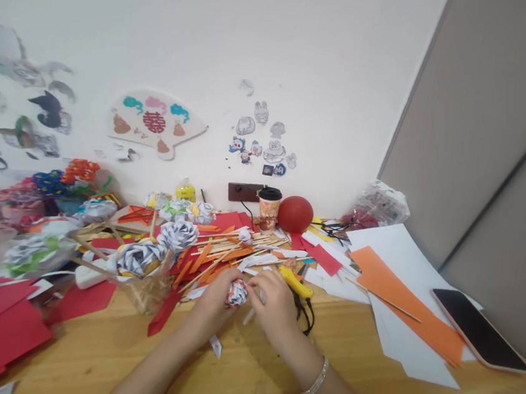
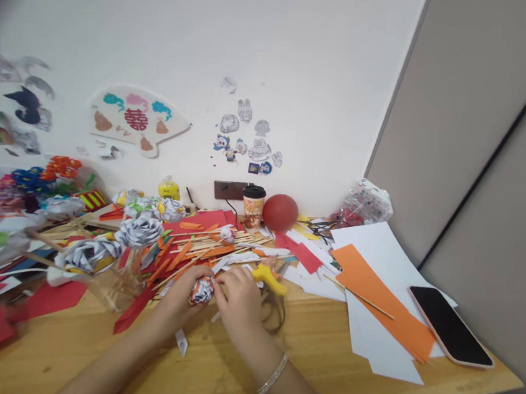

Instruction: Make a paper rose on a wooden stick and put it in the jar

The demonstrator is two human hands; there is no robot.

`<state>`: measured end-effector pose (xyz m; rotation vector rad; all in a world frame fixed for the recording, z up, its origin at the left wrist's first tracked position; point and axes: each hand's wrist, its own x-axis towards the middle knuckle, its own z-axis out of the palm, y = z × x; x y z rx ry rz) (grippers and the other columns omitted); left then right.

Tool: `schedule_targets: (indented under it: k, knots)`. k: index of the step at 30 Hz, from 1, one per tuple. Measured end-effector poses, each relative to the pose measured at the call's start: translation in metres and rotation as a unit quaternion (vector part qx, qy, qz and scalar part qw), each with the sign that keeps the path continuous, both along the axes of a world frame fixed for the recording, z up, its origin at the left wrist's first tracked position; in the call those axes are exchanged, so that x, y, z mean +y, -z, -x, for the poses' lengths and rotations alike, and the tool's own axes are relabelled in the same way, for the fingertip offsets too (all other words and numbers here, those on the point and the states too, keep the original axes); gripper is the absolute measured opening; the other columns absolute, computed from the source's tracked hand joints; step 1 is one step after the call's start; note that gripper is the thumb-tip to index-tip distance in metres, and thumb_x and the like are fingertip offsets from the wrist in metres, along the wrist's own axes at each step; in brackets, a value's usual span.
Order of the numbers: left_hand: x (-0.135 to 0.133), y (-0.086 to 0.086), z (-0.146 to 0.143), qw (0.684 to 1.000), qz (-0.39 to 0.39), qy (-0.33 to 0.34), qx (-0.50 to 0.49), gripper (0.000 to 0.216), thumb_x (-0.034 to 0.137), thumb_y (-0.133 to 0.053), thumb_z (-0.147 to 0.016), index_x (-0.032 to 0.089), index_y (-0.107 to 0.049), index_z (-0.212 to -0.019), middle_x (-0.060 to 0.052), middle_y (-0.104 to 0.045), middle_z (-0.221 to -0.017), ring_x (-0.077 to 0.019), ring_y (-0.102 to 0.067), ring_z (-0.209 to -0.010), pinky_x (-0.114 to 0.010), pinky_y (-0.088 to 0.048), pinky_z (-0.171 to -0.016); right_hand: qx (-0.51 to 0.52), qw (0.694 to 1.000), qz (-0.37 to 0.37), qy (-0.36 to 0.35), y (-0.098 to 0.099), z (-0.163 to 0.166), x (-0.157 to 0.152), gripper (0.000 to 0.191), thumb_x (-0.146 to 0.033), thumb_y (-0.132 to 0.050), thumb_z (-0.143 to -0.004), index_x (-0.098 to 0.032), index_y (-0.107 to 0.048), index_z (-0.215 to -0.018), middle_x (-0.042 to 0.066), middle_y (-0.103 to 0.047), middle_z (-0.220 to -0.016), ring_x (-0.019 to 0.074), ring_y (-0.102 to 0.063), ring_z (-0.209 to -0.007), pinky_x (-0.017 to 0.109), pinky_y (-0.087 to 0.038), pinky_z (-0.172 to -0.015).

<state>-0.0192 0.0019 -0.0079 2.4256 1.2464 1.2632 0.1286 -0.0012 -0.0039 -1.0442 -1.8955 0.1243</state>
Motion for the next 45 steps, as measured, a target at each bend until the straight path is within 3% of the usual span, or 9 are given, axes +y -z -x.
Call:
schedule_targets:
  k: [5, 12, 17, 21, 25, 30, 36, 41, 45]
  knots:
    - [0.003, 0.003, 0.002, 1.0, -0.004, 0.004, 0.002, 0.03, 0.005, -0.046, -0.065, 0.019, -0.049, -0.091, -0.005, -0.058, -0.09, -0.0184, -0.056, -0.084, -0.032, -0.046, -0.075, -0.016, 0.999, -0.024, -0.018, 0.001, -0.002, 0.0, 0.015, -0.016, -0.048, -0.082, -0.019, -0.062, -0.078, 0.005, -0.059, -0.078, 0.0187, -0.049, -0.078, 0.031, -0.039, -0.07]
    - [0.0, 0.0, -0.001, 1.0, 0.01, -0.001, 0.003, 0.029, 0.006, -0.047, -0.065, 0.019, -0.049, -0.091, -0.005, -0.058, -0.089, -0.0186, -0.056, -0.083, -0.031, -0.046, -0.075, -0.02, 1.0, -0.001, -0.009, 0.0, -0.001, 0.0, 0.014, -0.014, -0.049, -0.081, -0.018, -0.061, -0.075, 0.004, -0.059, -0.078, 0.0182, -0.05, -0.078, 0.03, -0.039, -0.07]
    - [-0.003, -0.003, -0.002, 1.0, 0.024, 0.012, -0.017, 0.031, 0.006, -0.048, -0.063, 0.018, -0.051, -0.091, -0.006, -0.059, -0.09, -0.0191, -0.056, -0.084, -0.032, -0.046, -0.076, 0.041, 0.998, 0.042, -0.009, -0.004, 0.0, 0.0, 0.009, -0.011, -0.052, -0.074, -0.018, -0.058, -0.072, 0.003, -0.057, -0.075, 0.0176, -0.051, -0.077, 0.029, -0.04, -0.07]
    - [-0.005, -0.006, -0.003, 0.999, 0.038, 0.02, -0.03, 0.028, 0.006, -0.048, -0.064, 0.018, -0.052, -0.088, -0.006, -0.06, -0.088, -0.0189, -0.057, -0.082, -0.032, -0.047, -0.074, 0.092, 0.99, 0.085, -0.066, -0.006, -0.003, 0.002, 0.011, -0.01, -0.051, -0.073, -0.019, -0.057, -0.07, 0.001, -0.057, -0.073, 0.0157, -0.051, -0.075, 0.027, -0.04, -0.07]
    - [-0.006, -0.007, -0.003, 0.998, 0.04, 0.029, -0.046, 0.029, 0.006, -0.048, -0.063, 0.018, -0.051, -0.089, -0.006, -0.06, -0.088, -0.0181, -0.058, -0.081, -0.031, -0.047, -0.073, 0.151, 0.968, 0.15, -0.133, -0.005, -0.006, 0.007, 0.008, -0.013, -0.053, -0.073, -0.018, -0.058, -0.068, 0.0, -0.058, -0.071, 0.0142, -0.053, -0.071, 0.025, -0.042, -0.068]
    - [-0.007, -0.007, -0.003, 0.997, 0.045, 0.024, -0.053, 0.027, 0.008, -0.05, -0.064, 0.019, -0.049, -0.089, -0.005, -0.06, -0.087, -0.0182, -0.058, -0.081, -0.031, -0.048, -0.072, 0.239, 0.919, 0.248, -0.189, -0.003, -0.007, 0.009, 0.007, -0.023, -0.056, -0.072, -0.017, -0.056, -0.069, -0.001, -0.057, -0.069, 0.0132, -0.054, -0.067, 0.025, -0.044, -0.065]
    - [-0.008, -0.006, -0.003, 0.997, 0.031, 0.027, -0.06, 0.025, 0.011, -0.051, -0.066, 0.019, -0.049, -0.09, -0.006, -0.061, -0.088, -0.0177, -0.058, -0.081, -0.031, -0.048, -0.072, 0.25, 0.904, 0.285, -0.2, -0.009, -0.01, 0.006, 0.013, -0.029, -0.058, -0.072, -0.016, -0.058, -0.069, -0.001, -0.057, -0.068, 0.0123, -0.053, -0.066, 0.023, -0.042, -0.064]
    - [-0.009, -0.007, -0.005, 0.998, 0.03, 0.017, -0.056, 0.026, 0.012, -0.052, -0.067, 0.02, -0.047, -0.091, -0.005, -0.06, -0.09, -0.0182, -0.058, -0.082, -0.032, -0.047, -0.074, 0.302, 0.859, 0.343, -0.229, -0.013, -0.011, 0.004, 0.02, -0.036, -0.063, -0.07, -0.016, -0.06, -0.067, -0.002, -0.057, -0.064, 0.0117, -0.053, -0.062, 0.023, -0.041, -0.061]
    - [-0.009, -0.009, -0.004, 0.998, 0.023, 0.012, -0.052, 0.026, 0.013, -0.052, -0.066, 0.02, -0.047, -0.091, -0.005, -0.06, -0.089, -0.0188, -0.058, -0.082, -0.032, -0.047, -0.073, 0.305, 0.855, 0.345, -0.239, -0.013, -0.01, 0.004, 0.025, -0.04, -0.063, -0.069, -0.015, -0.06, -0.069, -0.002, -0.058, -0.064, 0.012, -0.053, -0.063, 0.023, -0.041, -0.062]
